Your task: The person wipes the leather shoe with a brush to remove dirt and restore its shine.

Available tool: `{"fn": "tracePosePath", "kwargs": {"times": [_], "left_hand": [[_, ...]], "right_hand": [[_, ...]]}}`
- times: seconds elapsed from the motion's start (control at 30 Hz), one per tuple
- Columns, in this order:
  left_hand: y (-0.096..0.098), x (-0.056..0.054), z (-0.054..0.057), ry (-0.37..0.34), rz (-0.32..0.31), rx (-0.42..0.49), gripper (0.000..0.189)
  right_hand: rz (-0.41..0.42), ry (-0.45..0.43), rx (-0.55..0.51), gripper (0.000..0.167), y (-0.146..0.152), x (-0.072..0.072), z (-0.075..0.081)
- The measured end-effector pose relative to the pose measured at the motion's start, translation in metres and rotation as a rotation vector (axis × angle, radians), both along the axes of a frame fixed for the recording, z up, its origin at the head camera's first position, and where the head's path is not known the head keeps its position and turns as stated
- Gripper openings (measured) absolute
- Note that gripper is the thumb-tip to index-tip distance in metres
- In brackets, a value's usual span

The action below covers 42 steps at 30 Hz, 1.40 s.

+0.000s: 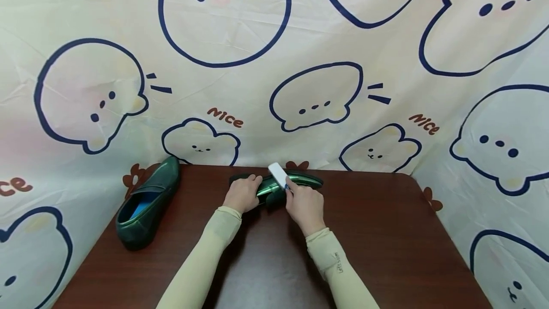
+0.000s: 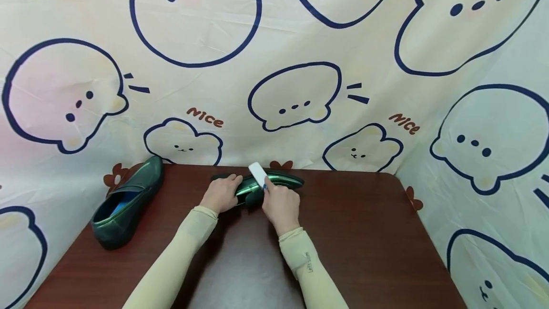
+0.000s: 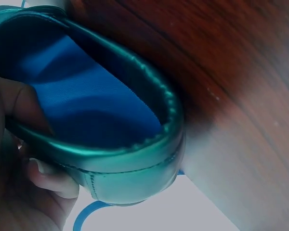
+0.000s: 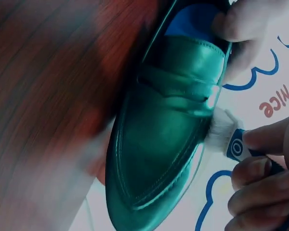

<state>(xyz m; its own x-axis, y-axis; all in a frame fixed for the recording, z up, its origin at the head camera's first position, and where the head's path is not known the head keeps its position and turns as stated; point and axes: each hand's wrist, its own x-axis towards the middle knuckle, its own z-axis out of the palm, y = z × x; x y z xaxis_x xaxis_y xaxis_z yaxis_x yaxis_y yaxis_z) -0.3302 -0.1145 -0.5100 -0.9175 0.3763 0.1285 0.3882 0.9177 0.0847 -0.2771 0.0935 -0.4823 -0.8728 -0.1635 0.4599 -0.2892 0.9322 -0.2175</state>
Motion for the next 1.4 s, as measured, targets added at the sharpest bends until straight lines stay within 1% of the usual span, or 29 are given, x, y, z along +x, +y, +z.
{"fn": "tracePosePath", "kwargs": {"times": [0.1, 0.23, 0.33, 0.43, 0.53, 0.67, 0.8, 0.87, 0.93, 1.03, 1.13, 1.3, 1.4], "left_hand": [[0.002, 0.000, 0.000, 0.004, -0.018, 0.003, 0.045], [0.004, 0.000, -0.001, 0.004, -0.032, 0.011, 0.045], [0.003, 0.001, -0.001, -0.007, -0.023, 0.000, 0.044], [0.001, 0.001, -0.002, -0.010, -0.007, -0.012, 0.044], [-0.002, 0.001, -0.001, -0.012, -0.003, -0.009, 0.047], [-0.004, 0.001, 0.000, -0.024, 0.000, -0.003, 0.051], [-0.005, 0.001, -0.001, -0.016, 0.011, 0.001, 0.050], [-0.004, 0.000, -0.002, -0.009, 0.016, 0.006, 0.049], [-0.004, 0.000, -0.002, -0.008, 0.015, 0.009, 0.049], [-0.003, 0.000, -0.002, -0.011, 0.006, 0.015, 0.050], [-0.003, -0.001, -0.003, -0.012, -0.007, 0.009, 0.050], [-0.002, -0.002, -0.001, 0.000, -0.006, 0.014, 0.052], [-0.003, -0.001, 0.000, -0.003, -0.005, 0.020, 0.052]], "right_hand": [[-0.027, -0.008, -0.023, 0.036, 0.017, 0.001, 0.001], [-0.071, -0.040, -0.065, 0.037, 0.045, 0.004, 0.000], [-0.101, -0.073, -0.100, 0.037, 0.062, 0.006, 0.000], [-0.085, -0.089, -0.123, 0.037, 0.069, 0.007, 0.001], [-0.039, -0.068, -0.127, 0.038, 0.066, 0.005, 0.002], [0.046, -0.009, -0.112, 0.037, 0.046, 0.003, 0.002], [0.138, 0.017, -0.042, 0.037, 0.021, 0.000, 0.000], [0.149, 0.024, 0.002, 0.037, 0.012, -0.002, -0.003], [0.133, 0.023, 0.032, 0.037, 0.007, -0.003, -0.005], [0.084, 0.021, 0.037, 0.037, 0.011, -0.003, -0.006], [0.035, 0.001, -0.010, 0.037, 0.026, -0.003, -0.003], [-0.048, -0.072, -0.110, 0.038, 0.054, -0.003, 0.001], [-0.064, -0.112, -0.137, 0.038, 0.063, -0.003, 0.004]]}}
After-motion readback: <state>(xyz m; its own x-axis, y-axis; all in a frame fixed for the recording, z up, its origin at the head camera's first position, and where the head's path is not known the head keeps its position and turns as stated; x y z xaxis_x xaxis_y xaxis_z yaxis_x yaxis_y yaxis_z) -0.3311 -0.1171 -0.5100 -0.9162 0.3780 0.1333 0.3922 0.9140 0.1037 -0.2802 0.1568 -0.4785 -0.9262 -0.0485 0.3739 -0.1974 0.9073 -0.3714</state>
